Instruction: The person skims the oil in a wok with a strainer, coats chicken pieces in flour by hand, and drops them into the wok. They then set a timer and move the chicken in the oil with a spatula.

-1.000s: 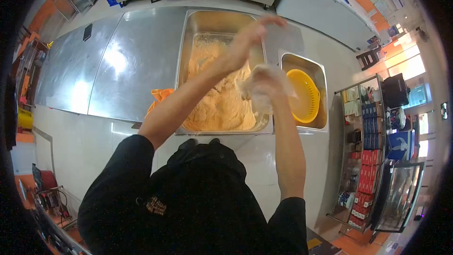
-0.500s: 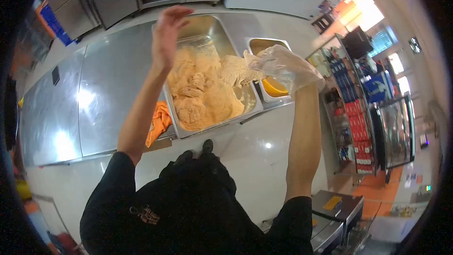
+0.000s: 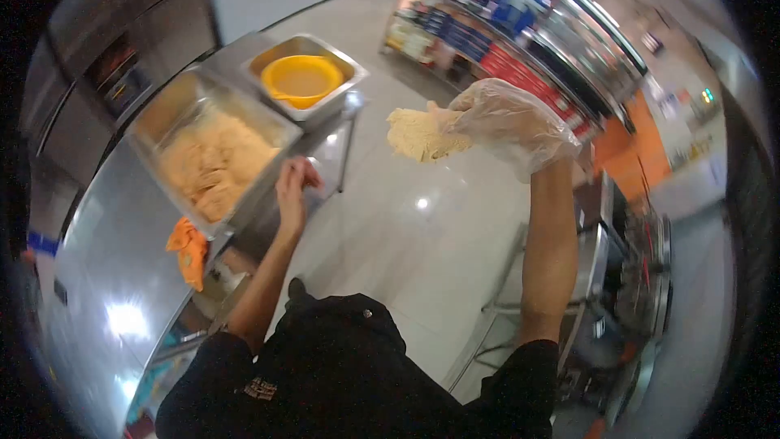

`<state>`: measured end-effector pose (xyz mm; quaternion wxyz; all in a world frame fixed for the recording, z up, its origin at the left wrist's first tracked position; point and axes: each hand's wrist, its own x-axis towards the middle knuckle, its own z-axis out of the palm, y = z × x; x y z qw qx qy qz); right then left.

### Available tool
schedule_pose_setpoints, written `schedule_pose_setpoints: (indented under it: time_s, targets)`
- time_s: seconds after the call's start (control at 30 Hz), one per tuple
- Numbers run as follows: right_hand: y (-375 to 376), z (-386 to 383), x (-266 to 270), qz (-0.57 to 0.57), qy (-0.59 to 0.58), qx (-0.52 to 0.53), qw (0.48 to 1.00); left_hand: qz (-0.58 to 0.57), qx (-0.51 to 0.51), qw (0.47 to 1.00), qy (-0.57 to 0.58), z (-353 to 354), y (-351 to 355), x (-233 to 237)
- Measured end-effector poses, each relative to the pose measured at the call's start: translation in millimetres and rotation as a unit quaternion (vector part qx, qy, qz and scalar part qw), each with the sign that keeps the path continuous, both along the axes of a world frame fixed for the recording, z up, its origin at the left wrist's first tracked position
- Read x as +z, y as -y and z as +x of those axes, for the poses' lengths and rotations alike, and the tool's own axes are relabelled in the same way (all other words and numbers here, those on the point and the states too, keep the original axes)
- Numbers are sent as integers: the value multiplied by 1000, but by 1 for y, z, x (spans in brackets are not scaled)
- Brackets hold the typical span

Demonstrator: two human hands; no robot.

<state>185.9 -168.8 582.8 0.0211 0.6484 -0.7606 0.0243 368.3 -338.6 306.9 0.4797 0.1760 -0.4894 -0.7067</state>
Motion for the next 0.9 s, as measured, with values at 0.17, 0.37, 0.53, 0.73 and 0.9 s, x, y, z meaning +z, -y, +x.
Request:
schedule_pose_setpoints:
  time_s: [0.17,0.37,0.53,0.73,0.9]
  targets:
    - [-190,-42,-1,-9,-54,-147,988,107,-285,938,163,-97,-147,-150]
    - [-428,-48,10,57,-82,-352,931,135,-423,780,440,-89,-244,-335]
    - [-584,-31,46,7,-27,-561,828,-126,-497,470,719,-35,-254,-426]
    - [-758,-27,97,-38,45,-730,681,-80,-524,417,738,-140,-336,-415]
    - [-970,-39,60,-10,-154,-590,793,-98,-546,428,713,-285,-445,-385]
